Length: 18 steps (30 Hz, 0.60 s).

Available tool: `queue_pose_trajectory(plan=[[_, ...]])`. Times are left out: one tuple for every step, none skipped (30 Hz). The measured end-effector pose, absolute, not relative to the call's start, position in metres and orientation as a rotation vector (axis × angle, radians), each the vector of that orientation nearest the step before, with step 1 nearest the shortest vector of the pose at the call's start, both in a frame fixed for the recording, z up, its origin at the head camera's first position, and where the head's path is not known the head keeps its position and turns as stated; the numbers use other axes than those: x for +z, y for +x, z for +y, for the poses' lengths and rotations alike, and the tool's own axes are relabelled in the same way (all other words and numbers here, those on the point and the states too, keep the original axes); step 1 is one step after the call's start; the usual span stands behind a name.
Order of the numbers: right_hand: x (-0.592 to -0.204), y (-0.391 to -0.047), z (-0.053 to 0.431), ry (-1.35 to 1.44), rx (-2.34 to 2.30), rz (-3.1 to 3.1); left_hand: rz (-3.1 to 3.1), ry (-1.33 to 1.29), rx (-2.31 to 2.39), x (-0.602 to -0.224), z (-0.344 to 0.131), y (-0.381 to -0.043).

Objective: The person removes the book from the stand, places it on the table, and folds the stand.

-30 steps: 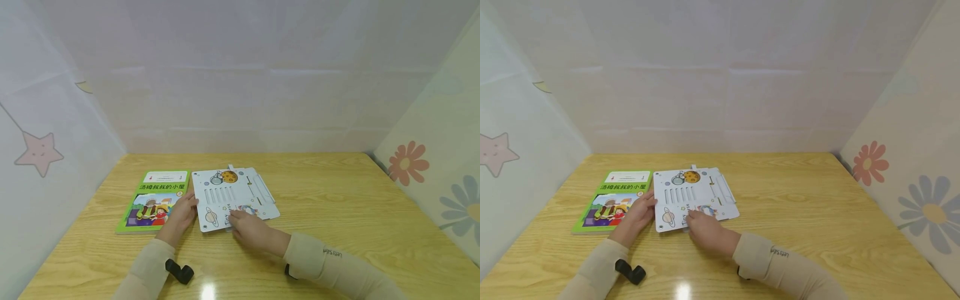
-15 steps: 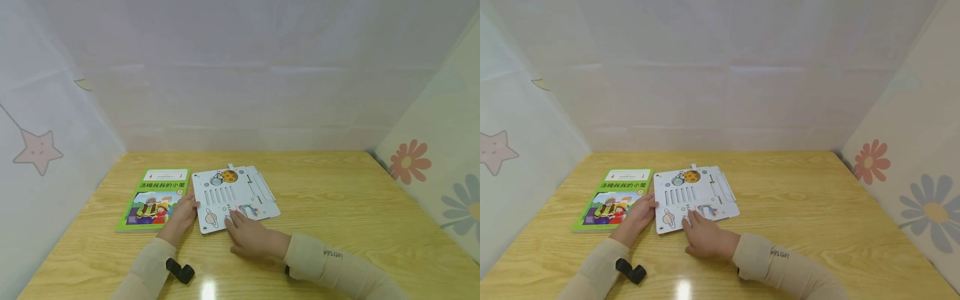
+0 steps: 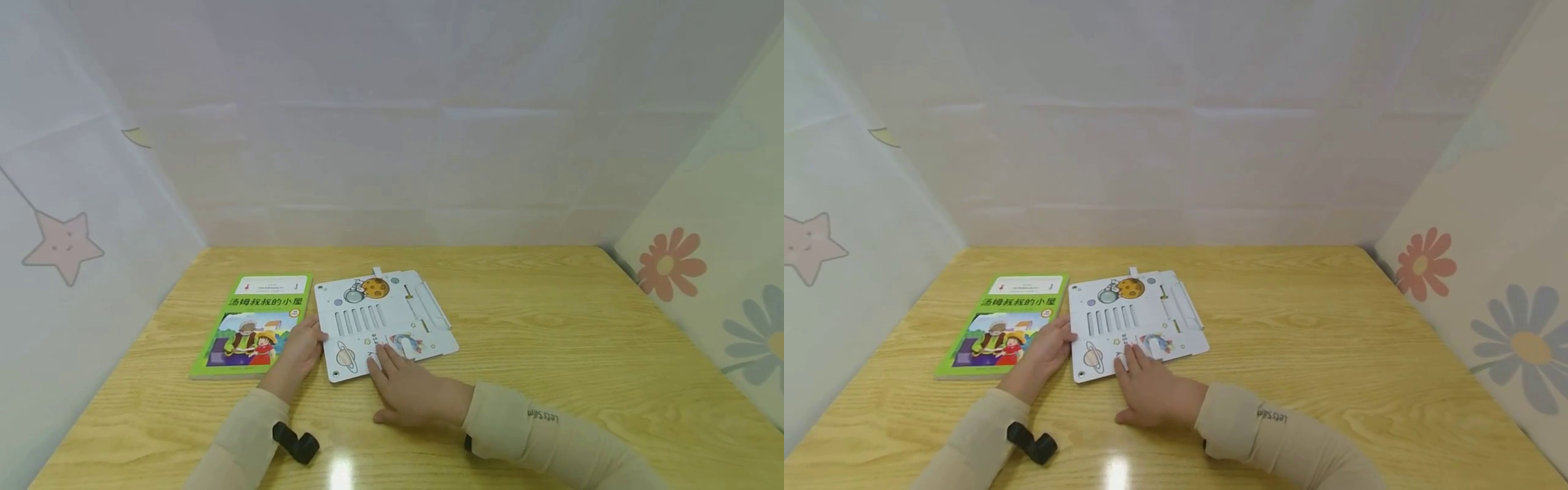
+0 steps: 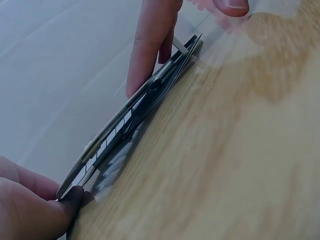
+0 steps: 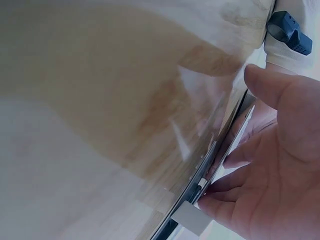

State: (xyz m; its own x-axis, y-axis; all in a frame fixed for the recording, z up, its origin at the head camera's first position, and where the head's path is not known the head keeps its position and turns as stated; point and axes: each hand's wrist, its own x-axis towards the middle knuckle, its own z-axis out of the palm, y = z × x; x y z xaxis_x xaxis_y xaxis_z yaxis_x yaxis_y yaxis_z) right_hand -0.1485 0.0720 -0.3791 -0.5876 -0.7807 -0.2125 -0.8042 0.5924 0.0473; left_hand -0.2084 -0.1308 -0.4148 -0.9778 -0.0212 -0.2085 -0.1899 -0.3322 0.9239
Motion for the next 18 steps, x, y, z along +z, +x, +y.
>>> queue_pose_trajectory(plan=[[-0.380,-0.149,0.072,-1.328,0.169,2.646,1.754,-0.288,2.465,-0.415,-0.131,-0.209],[-0.380,-0.149,0.073,-1.318,0.120,2.641,1.758,-0.299,2.464,-0.415,-0.131,-0.209],[-0.380,-0.150,0.074,-1.303,0.055,2.632,1.762,-0.310,2.462,-0.415,-0.130,-0.209],[-0.380,-0.150,0.075,-1.294,-0.015,2.623,1.765,-0.309,2.461,-0.415,-0.130,-0.209],[-0.380,-0.151,0.076,-1.289,-0.081,2.615,1.765,-0.315,2.463,-0.415,-0.130,-0.209],[-0.379,-0.152,0.077,-1.285,-0.146,2.608,1.772,-0.325,2.460,-0.415,-0.130,-0.210],[-0.379,-0.153,0.078,-1.285,-0.211,2.603,1.779,-0.338,2.458,-0.415,-0.130,-0.210],[-0.378,-0.154,0.080,-1.285,-0.270,2.602,1.786,-0.343,2.456,-0.415,-0.129,-0.210],[-0.377,-0.156,0.082,-1.290,-0.327,2.606,1.794,-0.350,2.452,-0.415,-0.129,-0.210],[-0.376,-0.157,0.085,-1.298,-0.365,2.621,1.801,-0.349,2.450,-0.415,-0.129,-0.210],[-0.375,-0.160,0.088,-1.299,-0.389,2.644,1.808,-0.361,2.447,-0.415,-0.128,-0.210],[-0.374,-0.162,0.091,-1.292,-0.418,2.668,1.817,-0.363,2.443,-0.415,-0.128,-0.210],[-0.372,-0.165,0.095,-1.287,-0.442,2.696,1.820,-0.361,2.443,-0.415,-0.127,-0.210],[-0.370,-0.168,0.099,-1.269,-0.458,2.726,1.823,-0.362,2.443,-0.415,-0.127,-0.210],[-0.369,-0.172,0.103,-1.247,-0.465,2.759,1.826,-0.369,2.440,-0.415,-0.127,-0.210],[-0.368,-0.175,0.107,-1.212,-0.472,2.785,1.826,-0.373,2.441,-0.415,-0.127,-0.210],[-0.367,-0.178,0.112,-1.177,-0.478,2.808,1.831,-0.381,2.438,-0.414,-0.127,-0.210],[-0.366,-0.182,0.117,-1.135,-0.485,2.826,1.830,-0.386,2.437,-0.414,-0.127,-0.210]])
